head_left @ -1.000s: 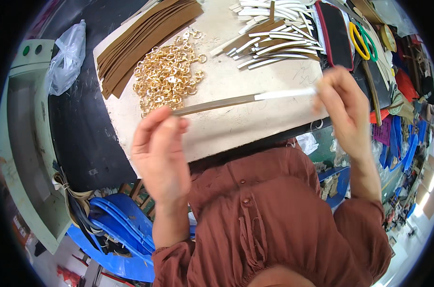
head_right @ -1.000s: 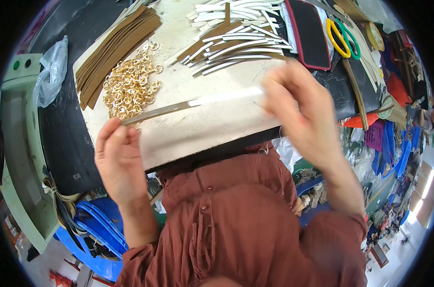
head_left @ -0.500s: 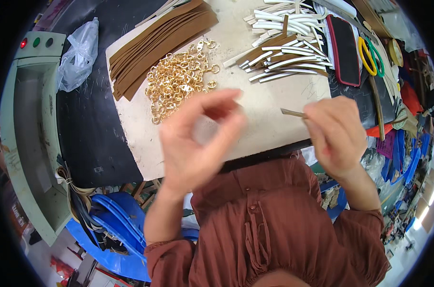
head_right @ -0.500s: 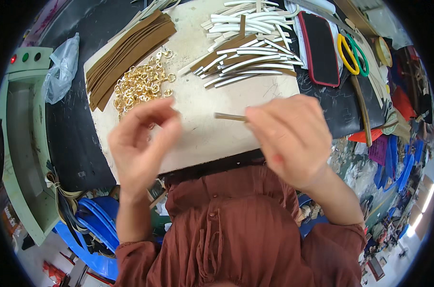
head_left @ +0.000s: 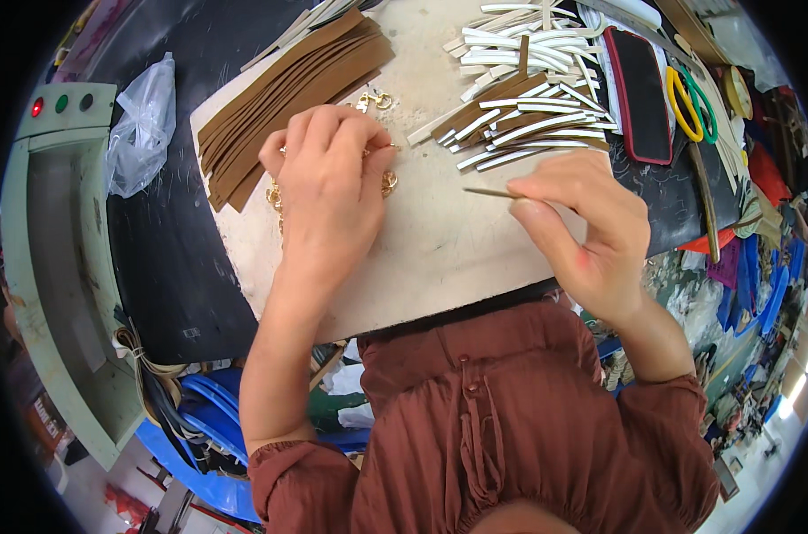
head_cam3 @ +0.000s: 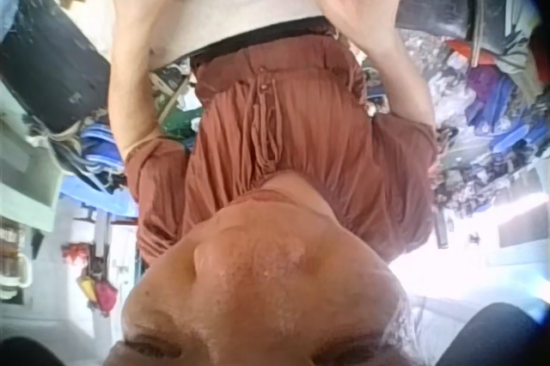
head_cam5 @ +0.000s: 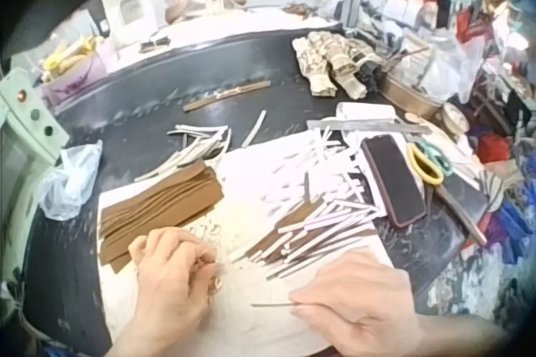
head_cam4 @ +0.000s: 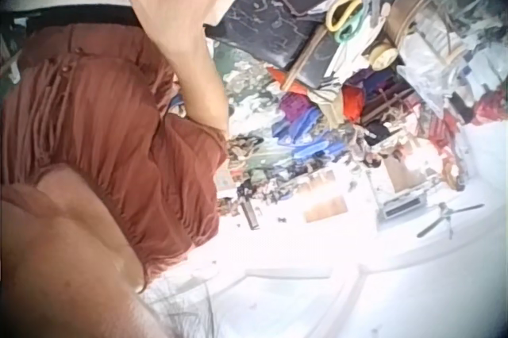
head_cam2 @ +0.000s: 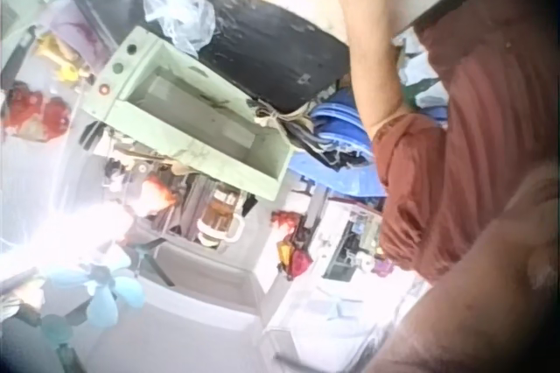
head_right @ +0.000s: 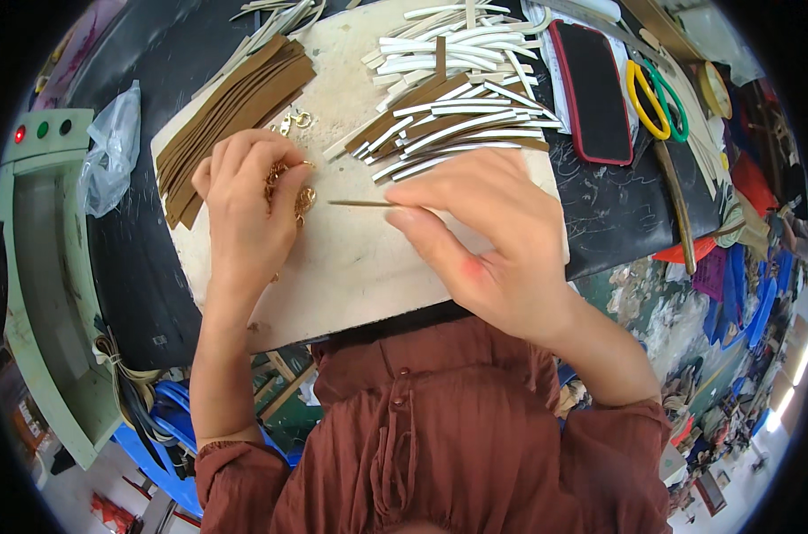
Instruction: The person attaches metal chain buckles to small leather strips and fastens them onto longer leather straps by hand.
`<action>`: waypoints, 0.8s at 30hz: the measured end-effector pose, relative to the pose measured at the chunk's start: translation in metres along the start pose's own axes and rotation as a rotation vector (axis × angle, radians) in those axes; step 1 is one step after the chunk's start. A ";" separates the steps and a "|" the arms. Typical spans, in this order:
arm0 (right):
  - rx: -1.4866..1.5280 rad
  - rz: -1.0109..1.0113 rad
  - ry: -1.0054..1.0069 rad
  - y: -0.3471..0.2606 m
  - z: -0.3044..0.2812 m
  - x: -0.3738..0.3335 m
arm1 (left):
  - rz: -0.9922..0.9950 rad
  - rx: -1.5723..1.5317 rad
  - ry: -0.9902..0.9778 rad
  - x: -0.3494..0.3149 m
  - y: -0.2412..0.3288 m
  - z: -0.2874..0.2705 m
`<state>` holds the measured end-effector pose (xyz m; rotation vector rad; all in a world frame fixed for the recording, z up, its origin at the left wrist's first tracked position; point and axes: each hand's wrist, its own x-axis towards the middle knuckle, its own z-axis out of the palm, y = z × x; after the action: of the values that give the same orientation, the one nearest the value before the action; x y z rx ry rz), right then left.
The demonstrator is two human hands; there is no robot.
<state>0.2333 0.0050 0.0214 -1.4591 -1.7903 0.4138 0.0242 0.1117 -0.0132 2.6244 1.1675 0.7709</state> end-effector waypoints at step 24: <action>0.960 0.651 -0.043 -0.021 0.035 0.026 | -0.900 -1.782 -0.181 -0.040 0.038 -0.036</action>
<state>0.1922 0.0312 0.0222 -1.2400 -0.8303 1.4048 0.0076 0.0548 0.0158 0.5985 0.7281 0.7070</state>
